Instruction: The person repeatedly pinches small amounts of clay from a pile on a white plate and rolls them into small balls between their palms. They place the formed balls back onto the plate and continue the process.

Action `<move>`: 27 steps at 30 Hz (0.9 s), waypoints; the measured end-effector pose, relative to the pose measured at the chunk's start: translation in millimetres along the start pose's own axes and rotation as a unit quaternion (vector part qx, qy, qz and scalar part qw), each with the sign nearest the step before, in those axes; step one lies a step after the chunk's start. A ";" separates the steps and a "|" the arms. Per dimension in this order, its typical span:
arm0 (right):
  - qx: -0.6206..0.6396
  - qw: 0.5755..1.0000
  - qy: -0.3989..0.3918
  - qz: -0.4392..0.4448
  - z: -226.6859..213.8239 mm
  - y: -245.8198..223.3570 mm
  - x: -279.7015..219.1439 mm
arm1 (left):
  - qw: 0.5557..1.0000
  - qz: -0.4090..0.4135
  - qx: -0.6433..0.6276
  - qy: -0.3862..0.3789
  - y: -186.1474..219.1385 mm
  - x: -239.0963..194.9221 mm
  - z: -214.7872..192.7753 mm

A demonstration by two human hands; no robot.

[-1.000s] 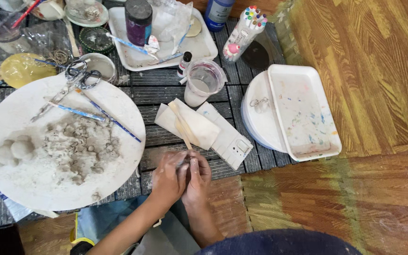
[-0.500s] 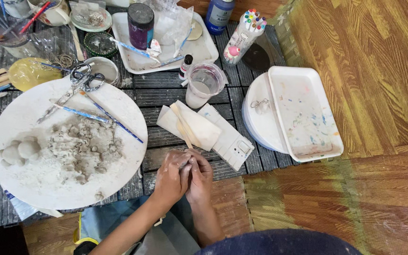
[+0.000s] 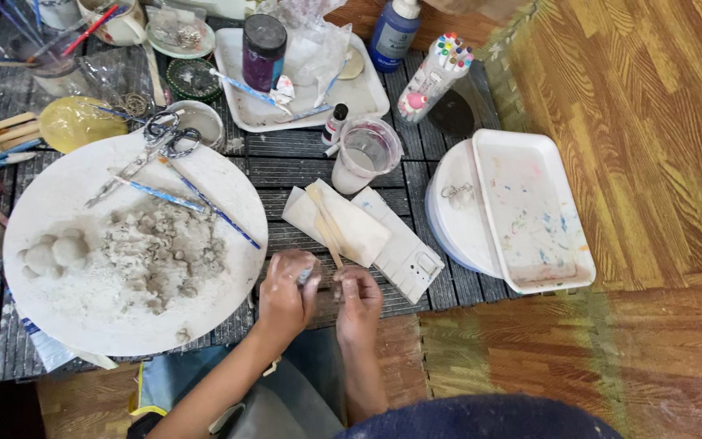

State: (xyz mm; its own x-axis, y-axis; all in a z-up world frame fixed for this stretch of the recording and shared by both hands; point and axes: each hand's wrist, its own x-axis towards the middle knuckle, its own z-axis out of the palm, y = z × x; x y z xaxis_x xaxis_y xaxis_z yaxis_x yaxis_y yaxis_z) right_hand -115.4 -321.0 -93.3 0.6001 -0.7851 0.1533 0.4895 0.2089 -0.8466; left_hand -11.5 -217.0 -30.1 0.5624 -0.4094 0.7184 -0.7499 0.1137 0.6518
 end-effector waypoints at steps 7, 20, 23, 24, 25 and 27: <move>0.082 0.992 0.000 0.098 -19.7 0.3 -10.7 | 0.999 0.017 0.043 -0.013 8.7 2.2 -18.1; 0.086 0.987 -0.104 0.089 -8.3 -22.4 -26.5 | 0.997 -0.063 0.010 -0.039 37.4 -13.2 -65.1; 0.080 0.983 -0.143 0.080 21.1 -46.3 -25.8 | 0.998 -0.055 0.013 -0.034 39.9 -19.3 -91.3; 0.027 0.984 -0.170 0.042 36.8 -53.5 -26.2 | 0.998 -0.050 0.015 -0.034 40.2 -21.6 -102.9; -0.026 0.980 -0.198 0.003 54.5 -59.2 -26.9 | 0.998 -0.050 0.048 -0.014 39.7 -24.9 -115.0; -0.130 0.955 -0.265 -0.040 95.1 -71.7 -34.6 | 0.992 -0.051 0.114 0.022 39.0 -31.5 -140.8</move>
State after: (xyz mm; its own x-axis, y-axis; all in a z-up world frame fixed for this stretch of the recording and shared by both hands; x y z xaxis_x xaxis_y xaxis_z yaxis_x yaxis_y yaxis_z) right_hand -111.0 -253.4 10.5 0.8369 -0.3733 0.4004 0.4150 -0.0444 -0.9087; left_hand -9.5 -72.2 6.9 0.6503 -0.3672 0.6650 -0.7447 -0.1351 0.6536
